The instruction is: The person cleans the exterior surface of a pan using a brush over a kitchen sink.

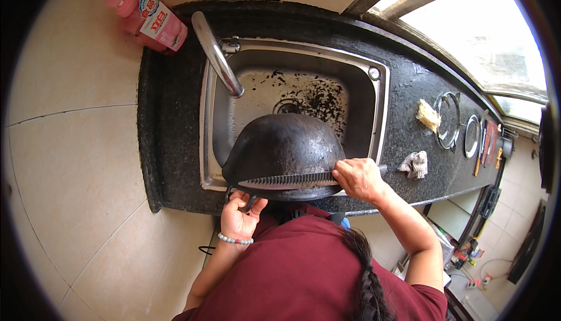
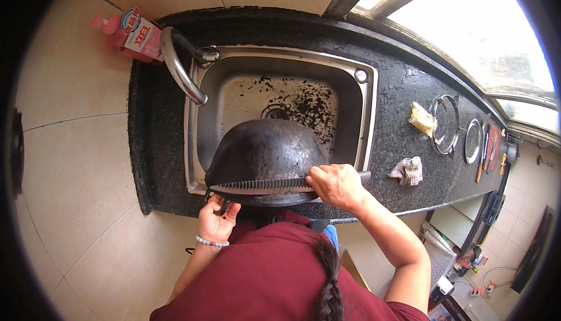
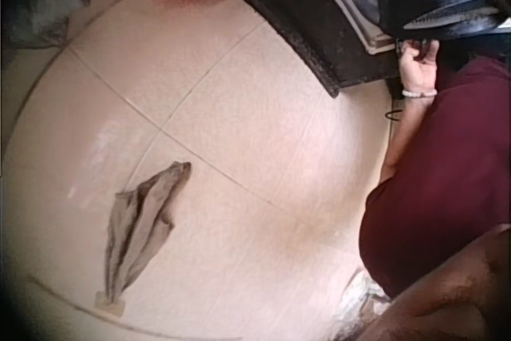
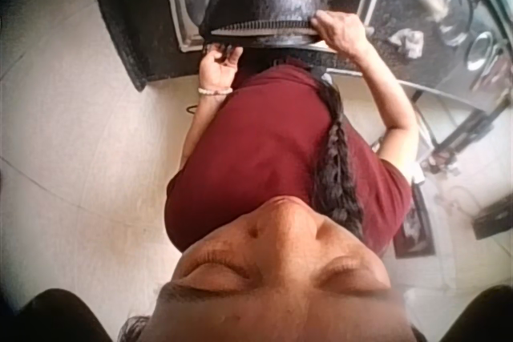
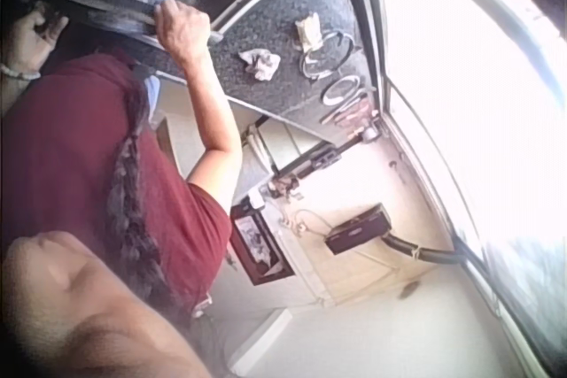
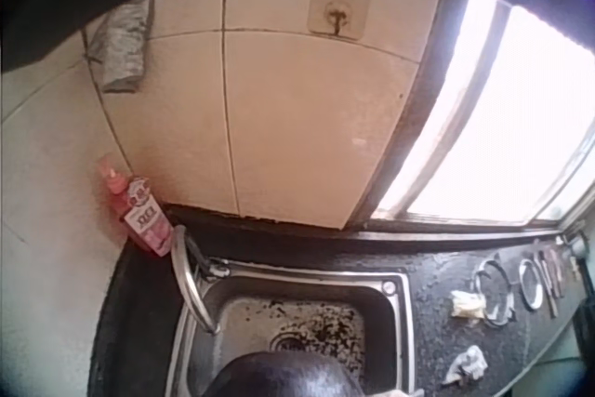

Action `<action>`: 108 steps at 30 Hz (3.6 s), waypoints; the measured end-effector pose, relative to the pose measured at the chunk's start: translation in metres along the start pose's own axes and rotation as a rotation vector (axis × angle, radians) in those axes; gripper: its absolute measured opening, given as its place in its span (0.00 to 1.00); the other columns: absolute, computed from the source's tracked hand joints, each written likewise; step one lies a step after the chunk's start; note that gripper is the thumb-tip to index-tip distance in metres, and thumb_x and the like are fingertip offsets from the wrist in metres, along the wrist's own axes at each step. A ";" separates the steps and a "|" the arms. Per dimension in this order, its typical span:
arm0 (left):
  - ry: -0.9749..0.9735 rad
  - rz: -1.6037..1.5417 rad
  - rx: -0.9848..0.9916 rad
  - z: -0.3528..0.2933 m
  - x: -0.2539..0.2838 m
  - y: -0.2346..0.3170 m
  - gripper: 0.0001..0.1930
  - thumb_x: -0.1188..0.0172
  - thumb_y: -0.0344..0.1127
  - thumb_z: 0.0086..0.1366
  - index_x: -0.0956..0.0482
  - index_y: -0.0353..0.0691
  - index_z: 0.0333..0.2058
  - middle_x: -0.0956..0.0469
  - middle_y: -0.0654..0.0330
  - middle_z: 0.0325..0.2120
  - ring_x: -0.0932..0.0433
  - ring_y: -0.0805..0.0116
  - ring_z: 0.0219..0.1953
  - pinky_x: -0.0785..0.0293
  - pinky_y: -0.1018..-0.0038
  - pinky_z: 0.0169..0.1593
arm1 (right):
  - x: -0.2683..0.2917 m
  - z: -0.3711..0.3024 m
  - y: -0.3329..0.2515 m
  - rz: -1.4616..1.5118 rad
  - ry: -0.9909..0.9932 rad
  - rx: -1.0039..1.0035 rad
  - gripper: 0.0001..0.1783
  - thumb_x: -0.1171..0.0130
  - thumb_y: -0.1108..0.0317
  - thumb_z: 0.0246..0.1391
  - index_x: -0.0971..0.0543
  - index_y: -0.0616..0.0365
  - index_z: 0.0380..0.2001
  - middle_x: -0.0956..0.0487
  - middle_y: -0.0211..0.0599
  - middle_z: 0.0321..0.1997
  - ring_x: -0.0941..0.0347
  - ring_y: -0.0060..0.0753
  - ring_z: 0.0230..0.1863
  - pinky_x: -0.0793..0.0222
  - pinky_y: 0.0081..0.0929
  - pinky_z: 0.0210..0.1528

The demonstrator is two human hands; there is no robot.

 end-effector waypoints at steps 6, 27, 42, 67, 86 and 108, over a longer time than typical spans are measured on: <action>0.030 0.012 -0.042 -0.003 0.003 -0.001 0.22 0.59 0.22 0.52 0.29 0.35 0.47 0.24 0.55 0.42 0.22 0.59 0.39 0.22 0.62 0.48 | 0.004 0.006 -0.014 -0.013 0.016 0.077 0.12 0.46 0.60 0.54 0.32 0.52 0.21 0.28 0.31 0.17 0.26 0.36 0.19 0.31 0.33 0.21; 0.091 -0.015 0.049 -0.005 -0.010 -0.001 0.17 0.58 0.19 0.49 0.28 0.38 0.38 0.26 0.54 0.44 0.25 0.56 0.43 0.23 0.57 0.49 | 0.001 -0.007 0.009 -0.074 0.050 -0.049 0.13 0.44 0.61 0.53 0.32 0.53 0.21 0.29 0.33 0.17 0.27 0.37 0.20 0.31 0.32 0.23; -0.029 0.022 0.034 -0.004 -0.007 -0.003 0.21 0.59 0.22 0.53 0.29 0.35 0.46 0.25 0.56 0.45 0.23 0.57 0.44 0.23 0.61 0.50 | -0.003 -0.010 0.009 -0.117 0.107 0.022 0.12 0.43 0.61 0.52 0.32 0.52 0.21 0.29 0.30 0.18 0.27 0.34 0.20 0.31 0.30 0.23; -0.028 0.021 0.016 -0.001 -0.008 -0.001 0.21 0.59 0.23 0.54 0.29 0.34 0.47 0.23 0.55 0.43 0.22 0.59 0.44 0.23 0.63 0.50 | -0.004 -0.032 0.015 -0.011 0.107 -0.054 0.12 0.43 0.62 0.52 0.31 0.53 0.21 0.29 0.33 0.18 0.27 0.37 0.21 0.32 0.33 0.23; 0.014 0.000 0.031 -0.003 -0.003 -0.002 0.20 0.58 0.22 0.52 0.29 0.34 0.46 0.25 0.54 0.44 0.23 0.56 0.43 0.23 0.60 0.50 | 0.001 -0.025 0.016 -0.087 0.117 0.008 0.13 0.42 0.62 0.50 0.33 0.52 0.19 0.30 0.31 0.17 0.28 0.34 0.20 0.31 0.31 0.23; -0.094 -0.028 0.022 -0.002 -0.009 -0.006 0.19 0.59 0.21 0.54 0.29 0.33 0.45 0.23 0.54 0.42 0.22 0.57 0.43 0.24 0.61 0.52 | 0.018 0.000 -0.023 -0.107 -0.016 0.013 0.13 0.45 0.60 0.54 0.32 0.54 0.21 0.27 0.34 0.16 0.26 0.39 0.20 0.30 0.34 0.21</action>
Point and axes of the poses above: each hand's wrist, its own z-axis towards the middle knuckle, its own x-axis out of the back of the hand, y = z × x, the point moved 1 cm from there along z, towards the middle knuckle
